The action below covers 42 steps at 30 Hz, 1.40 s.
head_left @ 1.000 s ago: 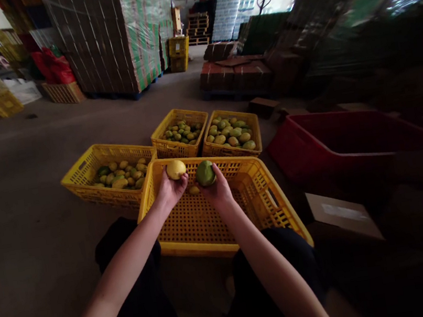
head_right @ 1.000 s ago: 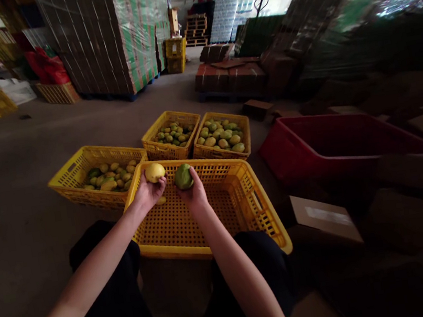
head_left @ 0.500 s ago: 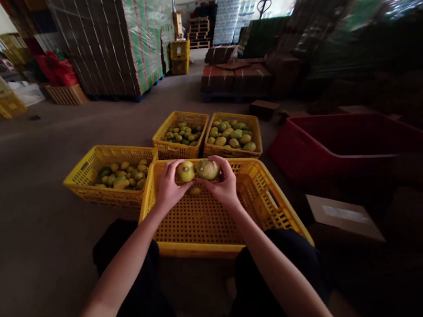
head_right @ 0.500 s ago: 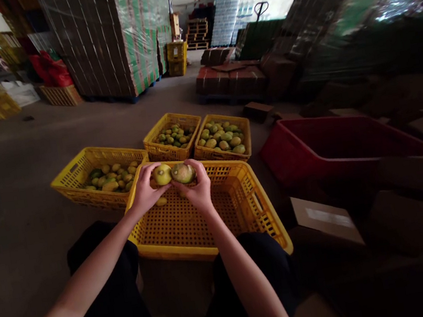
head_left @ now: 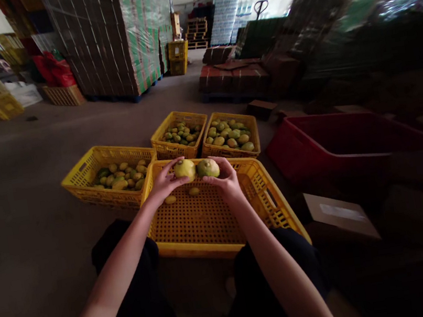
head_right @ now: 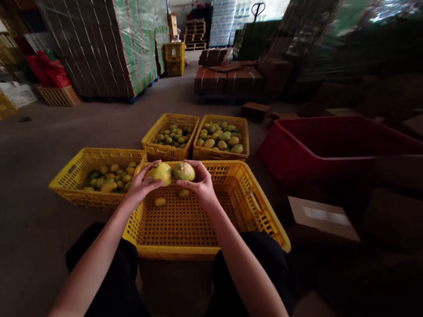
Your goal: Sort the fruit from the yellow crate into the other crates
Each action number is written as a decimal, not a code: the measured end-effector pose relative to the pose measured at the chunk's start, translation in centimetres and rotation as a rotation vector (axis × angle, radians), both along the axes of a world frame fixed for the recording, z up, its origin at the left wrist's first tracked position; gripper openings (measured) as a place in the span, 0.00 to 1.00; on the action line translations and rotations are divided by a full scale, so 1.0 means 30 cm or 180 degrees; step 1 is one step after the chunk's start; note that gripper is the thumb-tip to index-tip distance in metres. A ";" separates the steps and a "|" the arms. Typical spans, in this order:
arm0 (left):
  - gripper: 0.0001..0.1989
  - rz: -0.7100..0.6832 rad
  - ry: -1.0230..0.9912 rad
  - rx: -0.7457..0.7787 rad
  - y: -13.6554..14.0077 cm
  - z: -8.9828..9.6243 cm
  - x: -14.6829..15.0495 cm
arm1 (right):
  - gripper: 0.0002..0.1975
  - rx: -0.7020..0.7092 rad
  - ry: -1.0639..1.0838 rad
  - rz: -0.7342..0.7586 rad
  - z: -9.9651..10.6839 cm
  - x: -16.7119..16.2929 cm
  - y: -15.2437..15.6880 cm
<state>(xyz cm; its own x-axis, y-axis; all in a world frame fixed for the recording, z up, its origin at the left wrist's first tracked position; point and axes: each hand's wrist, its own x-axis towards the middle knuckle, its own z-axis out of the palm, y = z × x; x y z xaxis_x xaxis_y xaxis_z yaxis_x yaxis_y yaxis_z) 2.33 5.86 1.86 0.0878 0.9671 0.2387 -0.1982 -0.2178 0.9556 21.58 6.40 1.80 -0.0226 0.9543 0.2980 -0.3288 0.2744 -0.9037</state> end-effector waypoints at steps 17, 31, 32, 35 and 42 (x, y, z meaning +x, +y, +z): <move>0.18 -0.0304 -0.3005 -0.2357 -0.024 -0.008 0.068 | 0.13 -0.1972 0.2454 0.0900 -0.039 -0.037 -0.023; 0.20 -0.0281 -0.3353 -0.2351 -0.020 -0.006 0.055 | 0.16 -0.2167 0.2595 0.0973 -0.035 -0.068 -0.036; 0.20 -0.0315 -0.3370 -0.2372 -0.020 -0.005 0.054 | 0.17 -0.2155 0.2596 0.1003 -0.034 -0.066 -0.036; 0.22 -0.0365 -0.3368 -0.2390 -0.019 -0.006 0.049 | 0.19 -0.2111 0.2592 0.1078 -0.038 -0.062 -0.035; 0.24 -0.0062 -0.3580 -0.2263 -0.018 -0.001 0.051 | 0.15 -0.2098 0.2526 0.1026 -0.055 -0.054 -0.033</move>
